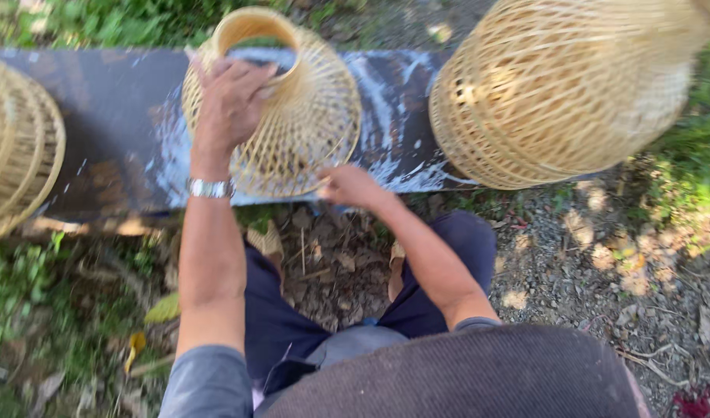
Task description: The person applies glue from a board onto a woven bamboo basket and presses the weave together by hand before moving the items to a rack.
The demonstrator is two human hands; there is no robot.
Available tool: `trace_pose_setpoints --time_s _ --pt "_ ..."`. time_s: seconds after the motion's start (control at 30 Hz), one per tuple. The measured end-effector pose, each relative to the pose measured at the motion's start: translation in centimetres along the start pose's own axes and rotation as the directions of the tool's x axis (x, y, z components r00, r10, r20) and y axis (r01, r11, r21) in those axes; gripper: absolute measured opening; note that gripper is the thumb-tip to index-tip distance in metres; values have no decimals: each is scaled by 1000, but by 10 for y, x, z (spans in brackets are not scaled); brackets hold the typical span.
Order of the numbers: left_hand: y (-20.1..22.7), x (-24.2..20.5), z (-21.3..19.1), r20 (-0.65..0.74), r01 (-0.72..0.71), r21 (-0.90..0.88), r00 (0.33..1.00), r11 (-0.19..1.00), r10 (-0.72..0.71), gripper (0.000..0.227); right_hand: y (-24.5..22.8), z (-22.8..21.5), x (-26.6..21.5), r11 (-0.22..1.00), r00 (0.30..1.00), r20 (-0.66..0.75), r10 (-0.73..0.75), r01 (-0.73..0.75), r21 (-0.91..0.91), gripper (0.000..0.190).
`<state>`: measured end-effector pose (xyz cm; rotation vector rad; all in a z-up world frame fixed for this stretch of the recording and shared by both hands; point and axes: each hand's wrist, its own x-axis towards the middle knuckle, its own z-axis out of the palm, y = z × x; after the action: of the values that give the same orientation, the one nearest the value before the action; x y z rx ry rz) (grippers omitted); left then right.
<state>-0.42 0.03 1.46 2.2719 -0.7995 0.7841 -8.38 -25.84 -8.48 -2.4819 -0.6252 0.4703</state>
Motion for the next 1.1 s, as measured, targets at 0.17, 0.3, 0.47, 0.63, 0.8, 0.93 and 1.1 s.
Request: trace_pose_setpoints --time_s 0.17,0.3,0.47,0.63,0.8,0.93,1.1 --pt "-4 0 14 37 96 -66 995 993 -94 19 19 -9 -15 999 946 -322 -32 19 -45 33" --pt "-7 3 9 20 17 7 1000 1000 -17 17 8 -9 -16 1000 975 -221 -15 10 -26 46" --pt "-3 0 7 -19 -10 -41 1000 999 9 19 -3 -6 -16 999 979 -204 28 -36 -31 44" --pt "-2 -2 19 11 56 -4 998 998 -56 10 -8 1 -15 996 968 -243 -70 54 -70 46" --pt "-6 -4 21 14 54 -49 998 997 -53 12 -5 7 -14 983 978 -201 -56 19 -182 45" --pt "-5 -2 20 -24 11 -3 1000 1000 -11 13 -6 16 -16 979 985 -161 -60 26 -202 41" --pt "-6 -5 18 1 34 -53 999 998 -34 12 -6 12 -17 986 922 -352 -163 141 -86 44"
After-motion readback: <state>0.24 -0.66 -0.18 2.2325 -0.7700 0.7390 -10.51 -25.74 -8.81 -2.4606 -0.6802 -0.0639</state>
